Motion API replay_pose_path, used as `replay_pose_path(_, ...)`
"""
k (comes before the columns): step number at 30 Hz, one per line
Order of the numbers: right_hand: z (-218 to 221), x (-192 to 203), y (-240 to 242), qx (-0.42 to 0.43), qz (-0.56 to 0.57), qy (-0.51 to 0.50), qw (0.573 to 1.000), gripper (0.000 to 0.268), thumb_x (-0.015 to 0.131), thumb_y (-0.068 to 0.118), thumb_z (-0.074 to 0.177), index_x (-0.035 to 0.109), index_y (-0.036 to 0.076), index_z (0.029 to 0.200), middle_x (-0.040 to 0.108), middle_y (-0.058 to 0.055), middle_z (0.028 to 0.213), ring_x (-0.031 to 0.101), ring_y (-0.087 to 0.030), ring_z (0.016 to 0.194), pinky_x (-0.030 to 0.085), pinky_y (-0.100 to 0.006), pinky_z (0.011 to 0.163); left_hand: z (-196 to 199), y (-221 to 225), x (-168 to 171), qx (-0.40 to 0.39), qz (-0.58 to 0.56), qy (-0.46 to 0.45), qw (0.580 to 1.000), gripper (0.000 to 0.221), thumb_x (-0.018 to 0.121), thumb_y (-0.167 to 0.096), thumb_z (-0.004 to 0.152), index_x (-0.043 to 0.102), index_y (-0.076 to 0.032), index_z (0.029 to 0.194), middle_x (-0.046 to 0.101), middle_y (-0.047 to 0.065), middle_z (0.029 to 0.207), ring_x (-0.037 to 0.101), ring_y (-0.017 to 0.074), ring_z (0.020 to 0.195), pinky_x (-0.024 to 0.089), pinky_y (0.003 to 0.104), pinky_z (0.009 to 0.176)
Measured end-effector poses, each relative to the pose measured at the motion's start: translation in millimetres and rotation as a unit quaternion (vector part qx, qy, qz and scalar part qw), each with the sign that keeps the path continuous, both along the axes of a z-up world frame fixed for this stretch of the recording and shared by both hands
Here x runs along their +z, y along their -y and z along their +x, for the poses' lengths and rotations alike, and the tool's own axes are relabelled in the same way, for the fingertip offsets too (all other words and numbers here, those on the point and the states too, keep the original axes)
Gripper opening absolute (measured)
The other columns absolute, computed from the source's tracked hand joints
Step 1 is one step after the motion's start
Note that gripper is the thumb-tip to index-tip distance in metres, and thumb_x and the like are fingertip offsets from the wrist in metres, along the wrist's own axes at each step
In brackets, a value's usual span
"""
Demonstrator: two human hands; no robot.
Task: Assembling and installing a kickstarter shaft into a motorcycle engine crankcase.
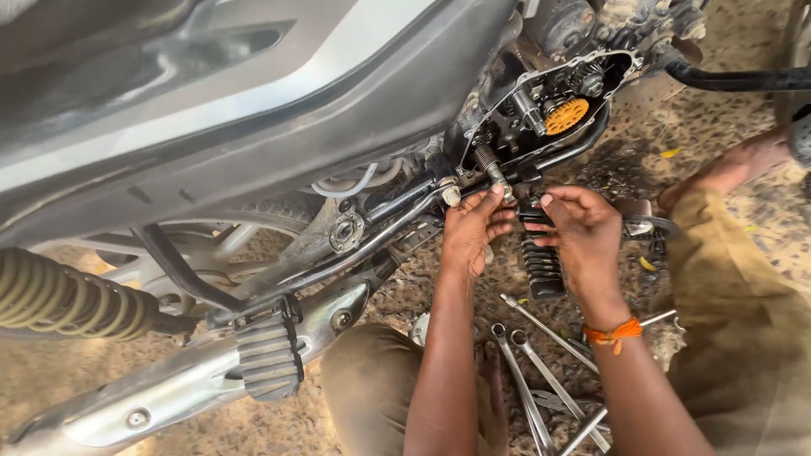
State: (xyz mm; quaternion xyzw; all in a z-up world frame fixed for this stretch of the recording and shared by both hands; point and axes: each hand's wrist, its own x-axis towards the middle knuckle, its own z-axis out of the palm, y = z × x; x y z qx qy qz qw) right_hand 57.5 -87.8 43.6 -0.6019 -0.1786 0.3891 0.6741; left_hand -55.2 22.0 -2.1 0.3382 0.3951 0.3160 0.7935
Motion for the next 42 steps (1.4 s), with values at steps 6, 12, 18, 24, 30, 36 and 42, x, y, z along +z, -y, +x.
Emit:
replay_pose_path(6, -14, -11, 11, -0.03, 0.114, 0.041, 0.992, 0.021, 0.064, -0.005, 0.1, 0.07, -0.004, 0.12, 0.074, -0.012, 0.111, 0.073, -0.015, 0.097, 0.064, -0.027, 0.088, 2, -1, -6, -0.002, 0.018, 0.064, 0.998, 0.031, 0.071, -0.023, 0.097, 0.07, 0.004, 0.112, 0.076, 0.014, 0.101, 0.072, 0.0175, 0.084, 0.063, 0.031, 0.073)
replay_pose_path(12, -29, -6, 18, -0.019, 0.078, 0.184, 0.98, 0.032, 0.063, -0.011, 0.094, 0.065, -0.004, 0.125, 0.073, -0.01, 0.109, 0.071, -0.014, 0.097, 0.059, -0.026, 0.087, 3, -2, -4, 0.004, 0.014, 0.085, 0.996, 0.032, 0.07, -0.02, 0.097, 0.067, 0.007, 0.115, 0.076, 0.017, 0.103, 0.073, 0.0199, 0.086, 0.064, 0.033, 0.074)
replay_pose_path(18, -41, -8, 14, -0.017, 0.054, 0.329, 0.943, 0.026, 0.07, -0.004, 0.094, 0.065, -0.001, 0.12, 0.075, -0.013, 0.11, 0.076, -0.015, 0.101, 0.06, -0.027, 0.086, 3, -2, 3, -0.002, 0.027, 0.061, 0.998, 0.03, 0.066, -0.02, 0.1, 0.067, 0.005, 0.116, 0.077, 0.017, 0.102, 0.073, 0.0203, 0.088, 0.061, 0.033, 0.076)
replay_pose_path(24, -44, -1, 7, -0.028, -0.106, 0.315, 0.943, 0.023, 0.074, 0.006, 0.095, 0.069, -0.001, 0.117, 0.076, -0.014, 0.096, 0.076, -0.016, 0.074, 0.062, -0.026, 0.059, 2, -1, 9, -0.006, 0.031, 0.069, 0.997, 0.034, 0.062, -0.025, 0.104, 0.067, 0.006, 0.114, 0.076, 0.018, 0.102, 0.072, 0.0224, 0.088, 0.06, 0.037, 0.076)
replay_pose_path(30, -34, -18, 1, -0.036, 0.009, 0.418, 0.908, 0.027, 0.076, -0.001, 0.091, 0.069, -0.004, 0.117, 0.072, -0.017, 0.108, 0.077, -0.019, 0.087, 0.066, -0.027, 0.072, 12, -12, -17, 0.09, -0.01, 0.092, 0.992, 0.042, 0.062, -0.034, 0.103, 0.061, 0.005, 0.119, 0.072, 0.021, 0.111, 0.073, 0.0276, 0.099, 0.061, 0.039, 0.082)
replay_pose_path(36, -41, 9, -1, -0.017, 0.011, 0.502, 0.865, 0.03, 0.076, -0.006, 0.085, 0.073, -0.001, 0.114, 0.062, -0.02, 0.119, 0.069, -0.027, 0.099, 0.063, -0.032, 0.076, 22, -20, 6, 0.059, -0.042, 0.222, 0.972, 0.045, 0.066, -0.031, 0.101, 0.061, 0.009, 0.12, 0.073, 0.022, 0.113, 0.07, 0.0322, 0.111, 0.059, 0.046, 0.097)
replay_pose_path(42, -38, 16, -13, 0.0, -0.006, 0.645, 0.764, 0.03, 0.071, -0.01, 0.083, 0.077, 0.0, 0.11, 0.067, -0.016, 0.123, 0.063, -0.035, 0.114, 0.058, -0.039, 0.093, 34, -33, -28, 0.084, -0.043, 0.229, 0.969, 0.034, 0.07, -0.023, 0.098, 0.061, 0.006, 0.113, 0.071, 0.021, 0.107, 0.073, 0.0338, 0.106, 0.06, 0.046, 0.098)
